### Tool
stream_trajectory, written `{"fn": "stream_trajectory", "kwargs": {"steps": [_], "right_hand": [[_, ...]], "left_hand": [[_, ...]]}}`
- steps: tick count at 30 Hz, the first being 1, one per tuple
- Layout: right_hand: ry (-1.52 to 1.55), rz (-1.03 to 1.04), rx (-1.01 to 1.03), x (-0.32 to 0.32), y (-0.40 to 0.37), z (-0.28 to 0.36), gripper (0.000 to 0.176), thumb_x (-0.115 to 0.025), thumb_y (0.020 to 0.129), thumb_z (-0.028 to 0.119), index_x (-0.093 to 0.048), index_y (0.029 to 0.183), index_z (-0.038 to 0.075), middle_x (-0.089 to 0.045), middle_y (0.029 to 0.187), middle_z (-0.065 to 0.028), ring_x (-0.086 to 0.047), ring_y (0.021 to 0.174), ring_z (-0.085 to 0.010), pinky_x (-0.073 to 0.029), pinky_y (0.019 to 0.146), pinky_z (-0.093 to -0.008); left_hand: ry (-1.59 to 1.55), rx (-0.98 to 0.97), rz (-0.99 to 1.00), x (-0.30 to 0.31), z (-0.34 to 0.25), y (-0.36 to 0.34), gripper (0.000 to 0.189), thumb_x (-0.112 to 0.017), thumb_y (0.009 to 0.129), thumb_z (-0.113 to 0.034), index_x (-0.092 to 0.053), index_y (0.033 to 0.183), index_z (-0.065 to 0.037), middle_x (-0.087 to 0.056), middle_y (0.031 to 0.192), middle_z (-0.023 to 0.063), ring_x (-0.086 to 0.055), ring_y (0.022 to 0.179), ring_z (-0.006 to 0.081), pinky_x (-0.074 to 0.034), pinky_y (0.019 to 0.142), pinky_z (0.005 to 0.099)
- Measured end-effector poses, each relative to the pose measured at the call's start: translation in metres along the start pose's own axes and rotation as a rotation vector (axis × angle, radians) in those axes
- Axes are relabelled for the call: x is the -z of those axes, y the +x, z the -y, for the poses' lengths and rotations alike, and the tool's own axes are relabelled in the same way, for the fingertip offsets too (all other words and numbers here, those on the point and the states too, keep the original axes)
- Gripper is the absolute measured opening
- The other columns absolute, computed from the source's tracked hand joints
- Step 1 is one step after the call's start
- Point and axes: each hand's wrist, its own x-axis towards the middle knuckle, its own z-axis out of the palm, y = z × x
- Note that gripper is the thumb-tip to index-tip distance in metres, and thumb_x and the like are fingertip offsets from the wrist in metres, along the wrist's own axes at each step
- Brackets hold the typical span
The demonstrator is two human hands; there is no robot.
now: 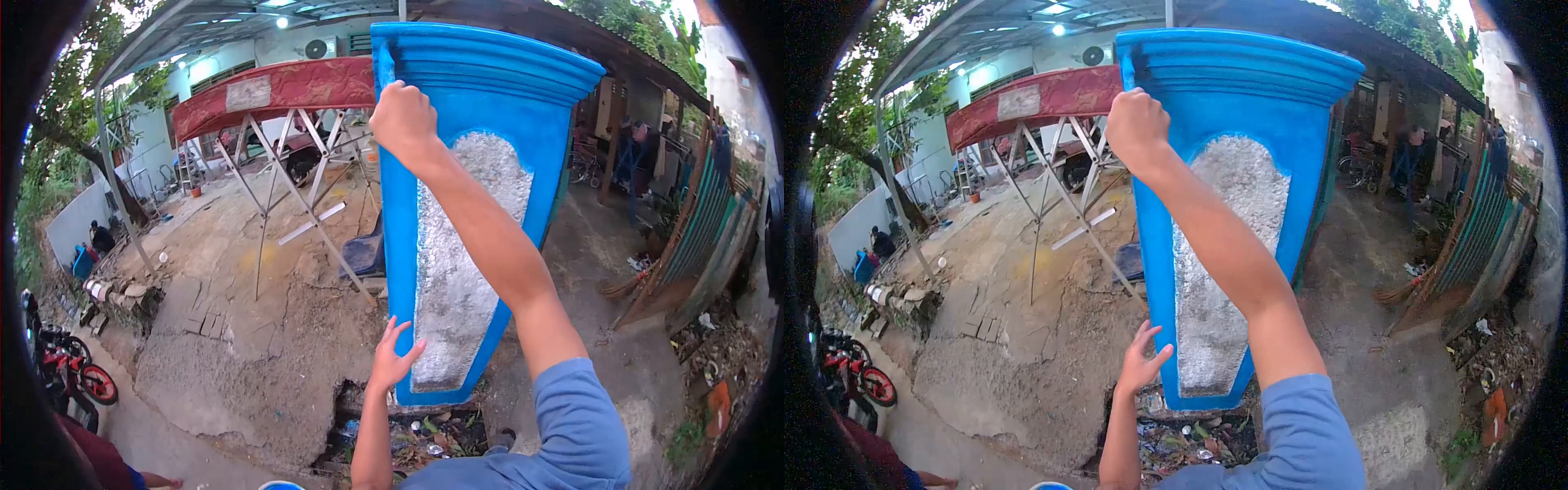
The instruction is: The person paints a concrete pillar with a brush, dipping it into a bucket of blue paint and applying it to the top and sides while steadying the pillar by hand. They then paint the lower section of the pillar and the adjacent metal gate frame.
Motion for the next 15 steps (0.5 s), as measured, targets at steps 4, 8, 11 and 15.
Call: {"fn": "stream_trajectory", "kwargs": {"steps": [4, 8, 11, 15], "right_hand": [[-0.01, 0.077, 0.072, 0.012, -0.007, -0.001, 0.018, -0.055, 0.074, 0.006, -0.059, 0.086, -0.007, -0.065, 0.087, -0.0258, -0.065, 0.084, -0.0406, -0.055, 0.072, -0.0454], [-0.052, 0.11, 0.122, 0.024, -0.01, -0.013, 0.018, -0.056, 0.074, 0.007, -0.059, 0.086, -0.007, -0.065, 0.087, -0.0258, -0.066, 0.084, -0.0397, -0.055, 0.073, -0.0449], [-0.091, 0.03, 0.147, 0.03, 0.008, -0.029, 0.022, -0.056, 0.079, 0.014, -0.06, 0.086, -0.005, -0.064, 0.084, -0.0279, -0.064, 0.081, -0.0424, -0.053, 0.069, -0.0489], [-0.27, 0.059, 0.135, 0.053, 0.017, -0.046, 0.019, -0.055, 0.079, 0.012, -0.066, 0.086, -0.001, -0.066, 0.087, -0.0222, -0.065, 0.085, -0.0386, -0.054, 0.072, -0.0459]], "left_hand": [[0.003, 0.053, -0.02, 0.007, -0.009, -0.004, 0.06, -0.071, 0.078, -0.04, -0.055, 0.124, -0.006, -0.03, 0.144, 0.0251, -0.036, 0.131, 0.0361, -0.034, 0.103, 0.0433], [0.022, 0.017, 0.033, -0.009, -0.011, 0.001, 0.06, -0.071, 0.078, -0.041, -0.055, 0.124, -0.005, -0.03, 0.144, 0.0245, -0.035, 0.132, 0.0356, -0.033, 0.104, 0.0438], [-0.012, 0.041, 0.102, -0.024, -0.02, 0.001, 0.061, -0.068, 0.081, -0.042, -0.053, 0.127, -0.006, -0.028, 0.146, 0.0225, -0.028, 0.136, 0.0342, -0.029, 0.107, 0.0457], [-0.07, 0.057, 0.129, -0.03, -0.019, 0.0, 0.061, -0.07, 0.079, -0.042, -0.054, 0.125, -0.006, -0.028, 0.146, 0.0233, -0.03, 0.135, 0.0349, -0.03, 0.106, 0.0452]]}}
